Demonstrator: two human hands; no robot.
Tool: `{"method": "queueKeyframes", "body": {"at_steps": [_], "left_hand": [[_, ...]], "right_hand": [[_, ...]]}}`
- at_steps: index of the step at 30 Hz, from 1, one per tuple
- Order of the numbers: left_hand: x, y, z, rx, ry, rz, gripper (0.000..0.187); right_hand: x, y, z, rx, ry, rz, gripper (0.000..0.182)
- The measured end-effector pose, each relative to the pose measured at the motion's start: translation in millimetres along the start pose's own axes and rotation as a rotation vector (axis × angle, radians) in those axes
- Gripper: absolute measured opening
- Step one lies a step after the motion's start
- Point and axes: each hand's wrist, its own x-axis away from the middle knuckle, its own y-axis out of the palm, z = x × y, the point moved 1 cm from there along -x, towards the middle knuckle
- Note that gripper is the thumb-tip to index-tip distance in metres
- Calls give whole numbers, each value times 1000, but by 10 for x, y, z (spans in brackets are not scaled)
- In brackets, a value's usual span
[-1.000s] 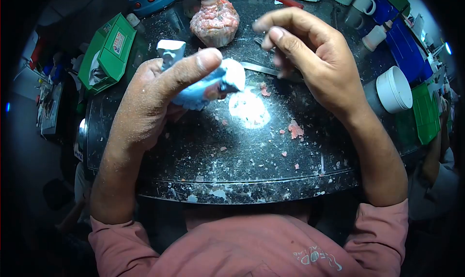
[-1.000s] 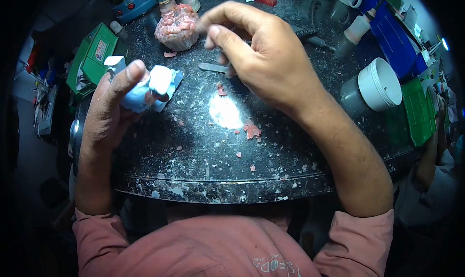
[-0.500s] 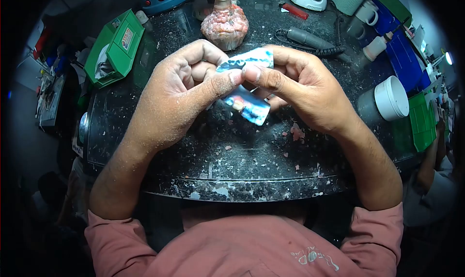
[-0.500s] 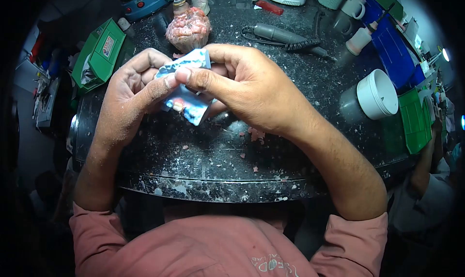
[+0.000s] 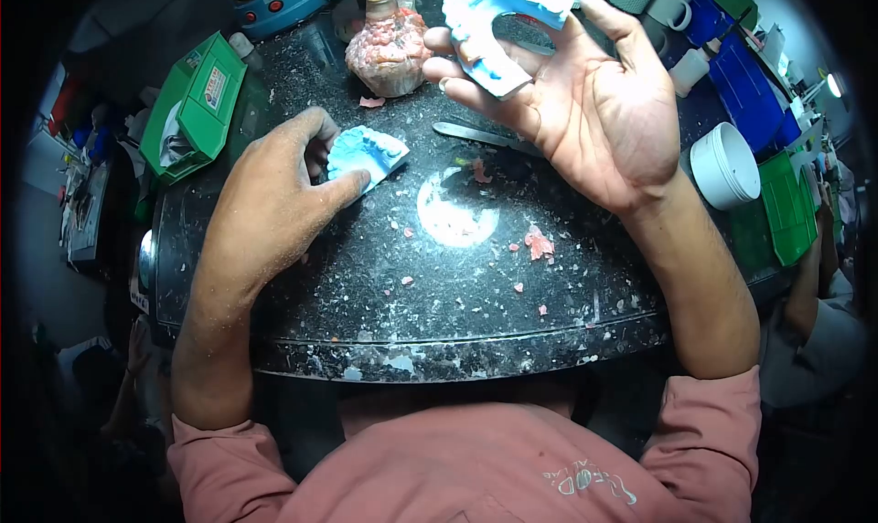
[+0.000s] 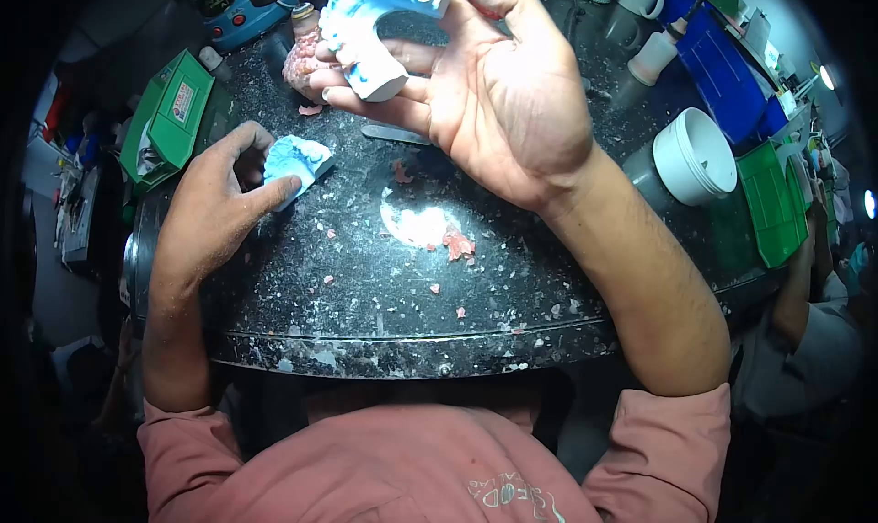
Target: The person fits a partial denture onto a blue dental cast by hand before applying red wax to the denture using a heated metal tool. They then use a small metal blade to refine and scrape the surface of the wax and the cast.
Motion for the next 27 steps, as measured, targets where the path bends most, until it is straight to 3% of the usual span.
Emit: {"method": "queueKeyframes", "body": {"at_steps": [1, 2, 3, 4, 6, 7, 8, 10, 11, 13, 14, 16, 18, 20, 25, 27], "left_hand": [[-17, 9, 7, 156, -31, 1, 31], [-29, 12, 12, 311, -62, 4, 28], [-41, 9, 17, 304, -35, 21, 24], [-60, 18, 16, 303, -32, 27, 24], [-92, 44, 28, 917, 56, 62, 27], [-63, -1, 191, 1170, -184, 11, 33], [-95, 5, -3, 1388, -176, -184, 38], [-175, 31, -156, 1660, -122, -331, 44], [-163, 63, -172, 1658, -120, -326, 44], [-123, 65, 29, 1715, -410, 31, 51], [-118, 27, 84, 1712, -408, 32, 51], [-106, -26, 181, 1962, -454, -120, 55], [-73, -1, 153, 1888, -414, -110, 56], [-74, 62, 10, 1771, -151, -198, 59], [-108, 88, 32, 1771, -83, -361, 57], [-103, 120, 59, 1808, -118, -331, 57]], "right_hand": [[42, -15, -6, 1, 3, -2, 56], [104, -8, 5, 192, 13, 173, 60], [124, 32, 23, 384, 20, 347, 64], [135, 33, 30, 327, 37, 346, 64], [140, 46, 60, 275, 33, 354, 66], [143, 56, 58, 278, 33, 350, 66], [147, 61, 57, 254, 65, 358, 66], [155, 60, 62, 229, 99, 361, 67], [163, 48, 70, 233, 130, 377, 68], [171, 35, 64, 251, 195, 401, 66], [162, 36, 76, 251, 193, 399, 66], [160, 31, 105, 260, 157, 491, 59], [178, 25, 103, 253, 147, 445, 53], [174, 48, 113, 324, 95, 510, 52], [171, 18, 100, 193, 145, 476, 55], [156, 30, 99, 145, 142, 457, 56]]}}
